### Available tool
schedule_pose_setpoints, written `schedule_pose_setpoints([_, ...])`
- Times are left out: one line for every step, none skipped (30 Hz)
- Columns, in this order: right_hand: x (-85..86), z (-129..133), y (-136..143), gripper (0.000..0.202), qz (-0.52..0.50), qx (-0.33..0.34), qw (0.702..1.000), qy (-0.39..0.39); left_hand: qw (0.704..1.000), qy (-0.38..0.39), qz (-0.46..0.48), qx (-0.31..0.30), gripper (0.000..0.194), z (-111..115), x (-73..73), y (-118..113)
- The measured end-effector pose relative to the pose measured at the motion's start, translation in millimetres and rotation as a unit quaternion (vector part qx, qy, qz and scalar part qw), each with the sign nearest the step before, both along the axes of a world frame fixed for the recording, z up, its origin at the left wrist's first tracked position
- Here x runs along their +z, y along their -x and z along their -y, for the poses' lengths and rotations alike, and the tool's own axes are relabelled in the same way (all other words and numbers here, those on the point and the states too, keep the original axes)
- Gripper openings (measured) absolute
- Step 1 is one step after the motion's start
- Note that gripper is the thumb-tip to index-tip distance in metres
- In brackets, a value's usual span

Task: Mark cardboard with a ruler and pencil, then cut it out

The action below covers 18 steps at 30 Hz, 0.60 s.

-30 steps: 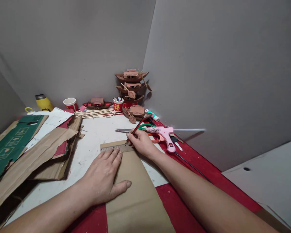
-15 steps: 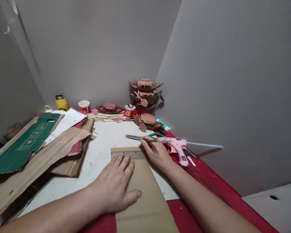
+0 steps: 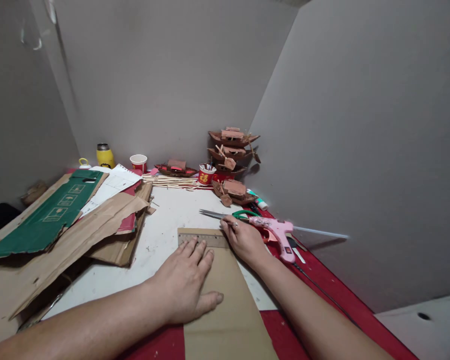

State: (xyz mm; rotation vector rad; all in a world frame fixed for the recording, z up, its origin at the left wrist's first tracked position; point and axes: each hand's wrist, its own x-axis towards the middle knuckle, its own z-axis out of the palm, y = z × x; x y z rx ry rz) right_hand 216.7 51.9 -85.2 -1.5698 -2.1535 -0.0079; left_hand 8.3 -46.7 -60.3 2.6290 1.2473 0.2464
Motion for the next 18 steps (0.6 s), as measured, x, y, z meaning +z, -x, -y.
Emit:
schedule_pose_setpoints([-0.3, 0, 0, 0.031, 0.004, -0.001, 1.0, -0.004, 1.0, 0.001, 0.007, 0.002, 0.079, 0, -0.7, 0])
schedule_pose_setpoints([-0.7, 0, 0, 0.031, 0.008, -0.002, 1.0, -0.009, 1.0, 0.003, 0.012, 0.002, 0.08, 0, -1.5, 0])
schedule_pose_setpoints([-1.2, 0, 0, 0.032, 0.011, -0.003, 1.0, -0.015, 1.0, 0.004, 0.016, 0.001, 0.081, 0, -2.2, 1])
schedule_pose_setpoints([-1.6, 0, 0, 0.033, 0.016, -0.003, 1.0, -0.02, 1.0, 0.004, 0.02, 0.0, 0.081, 0, -2.8, 1])
schedule_pose_setpoints([-2.1, -1, 0, 0.033, 0.02, -0.002, 0.999, -0.025, 1.0, 0.005, 0.022, -0.001, 0.081, 1, -3.3, 2])
schedule_pose_setpoints([-2.6, -1, 0, 0.034, 0.025, -0.001, 0.999, -0.03, 1.0, 0.005, 0.025, 0.0, 0.081, 1, -3.7, 2])
schedule_pose_setpoints([-3.2, -2, 0, 0.034, 0.029, 0.001, 0.999, -0.035, 1.0, 0.005, 0.028, 0.001, 0.081, 2, -4.0, 3])
schedule_pose_setpoints([-4.0, -2, 0, 0.034, 0.034, 0.003, 0.999, -0.039, 0.999, 0.005, 0.032, 0.003, 0.081, 2, -4.2, 3])
schedule_pose_setpoints([-4.9, -3, 0, 0.034, 0.037, 0.004, 0.998, -0.042, 0.999, 0.006, 0.036, 0.004, 0.08, 3, -4.5, 3])
schedule_pose_setpoints([-5.9, -3, 0, 0.034, 0.04, 0.004, 0.998, -0.045, 0.999, 0.008, 0.039, 0.005, 0.08, 3, -4.7, 3])
schedule_pose_setpoints([-7.1, -4, 0, 0.034, 0.043, 0.003, 0.998, -0.048, 0.999, 0.009, 0.043, 0.003, 0.081, 4, -4.9, 4])
schedule_pose_setpoints([-8.2, -4, 0, 0.034, 0.046, 0.001, 0.998, -0.05, 0.999, 0.012, 0.046, 0.002, 0.081, 4, -4.9, 4])
schedule_pose_setpoints([-9.4, -5, -1, 0.034, 0.048, 0.0, 0.998, -0.052, 0.999, 0.014, 0.047, 0.0, 0.081, 4, -4.8, 4])
schedule_pose_setpoints([-10.4, -5, -1, 0.034, 0.05, -0.001, 0.997, -0.053, 0.999, 0.017, 0.047, -0.001, 0.082, 4, -4.7, 4])
schedule_pose_setpoints([-11.3, -5, -1, 0.034, 0.051, -0.003, 0.997, -0.055, 0.999, 0.019, 0.048, -0.002, 0.082, 3, -4.5, 5])
schedule_pose_setpoints([-12.1, -6, -2, 0.033, 0.052, -0.004, 0.997, -0.056, 0.999, 0.022, 0.048, -0.002, 0.082, 3, -4.4, 5])
schedule_pose_setpoints([-12.7, -6, -2, 0.033, 0.053, -0.004, 0.997, -0.057, 0.999, 0.025, 0.049, -0.001, 0.082, 3, -4.3, 5])
schedule_pose_setpoints([-13.2, -6, -2, 0.033, 0.054, -0.005, 0.997, -0.058, 0.998, 0.028, 0.05, 0.001, 0.083, 3, -4.5, 6])
